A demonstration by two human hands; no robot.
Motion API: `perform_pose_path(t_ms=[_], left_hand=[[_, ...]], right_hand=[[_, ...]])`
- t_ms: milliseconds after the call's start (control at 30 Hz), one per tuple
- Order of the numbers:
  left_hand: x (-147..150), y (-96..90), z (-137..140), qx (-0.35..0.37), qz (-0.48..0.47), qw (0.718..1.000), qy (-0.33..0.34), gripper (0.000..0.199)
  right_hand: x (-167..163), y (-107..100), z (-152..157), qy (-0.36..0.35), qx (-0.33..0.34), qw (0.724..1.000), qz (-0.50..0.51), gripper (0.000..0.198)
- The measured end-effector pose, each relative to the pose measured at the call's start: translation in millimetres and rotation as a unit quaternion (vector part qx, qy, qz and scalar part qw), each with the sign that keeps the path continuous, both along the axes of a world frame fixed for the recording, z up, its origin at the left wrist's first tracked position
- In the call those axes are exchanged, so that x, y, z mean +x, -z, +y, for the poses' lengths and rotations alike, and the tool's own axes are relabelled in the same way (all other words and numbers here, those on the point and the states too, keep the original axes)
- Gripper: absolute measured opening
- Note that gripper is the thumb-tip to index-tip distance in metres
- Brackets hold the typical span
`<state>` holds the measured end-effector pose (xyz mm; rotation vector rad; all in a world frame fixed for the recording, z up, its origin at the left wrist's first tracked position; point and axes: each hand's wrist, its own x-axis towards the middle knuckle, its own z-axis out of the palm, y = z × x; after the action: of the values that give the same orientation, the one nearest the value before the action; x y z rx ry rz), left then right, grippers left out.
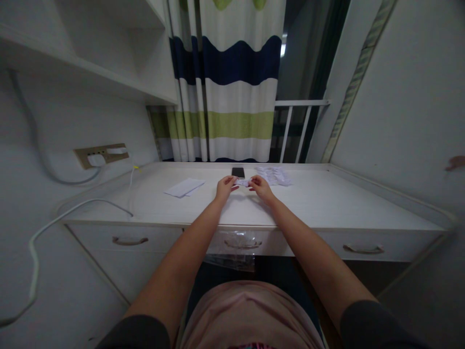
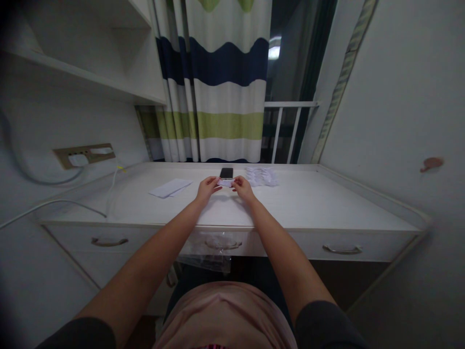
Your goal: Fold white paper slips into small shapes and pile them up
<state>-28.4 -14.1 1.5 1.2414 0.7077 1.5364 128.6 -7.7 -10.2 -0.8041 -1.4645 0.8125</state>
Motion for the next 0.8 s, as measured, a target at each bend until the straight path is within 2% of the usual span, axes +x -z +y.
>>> perform_pose_path(t_ms=[267,533,800], left_hand=[[-1.0,-0.8,0.8,-0.025,-0.038,0.999,0.003,0.02],[-2.1,-1.9,0.9,-0.058,-0.07,0.995,0.029,0.018],[-3.3,-2.3,0.4,-0.067,-0.095,0.991,0.061,0.015]], right_hand=[[0.8,1.8,2.9,-0.012,-0.025,0.999,0.033,0.031],[-0.1,1.3,2.0,-0.026,-0.035,0.995,0.086,0.034],[-1.5,2.2,2.6,-0.023,-0.038,0.994,0.095,0.035]])
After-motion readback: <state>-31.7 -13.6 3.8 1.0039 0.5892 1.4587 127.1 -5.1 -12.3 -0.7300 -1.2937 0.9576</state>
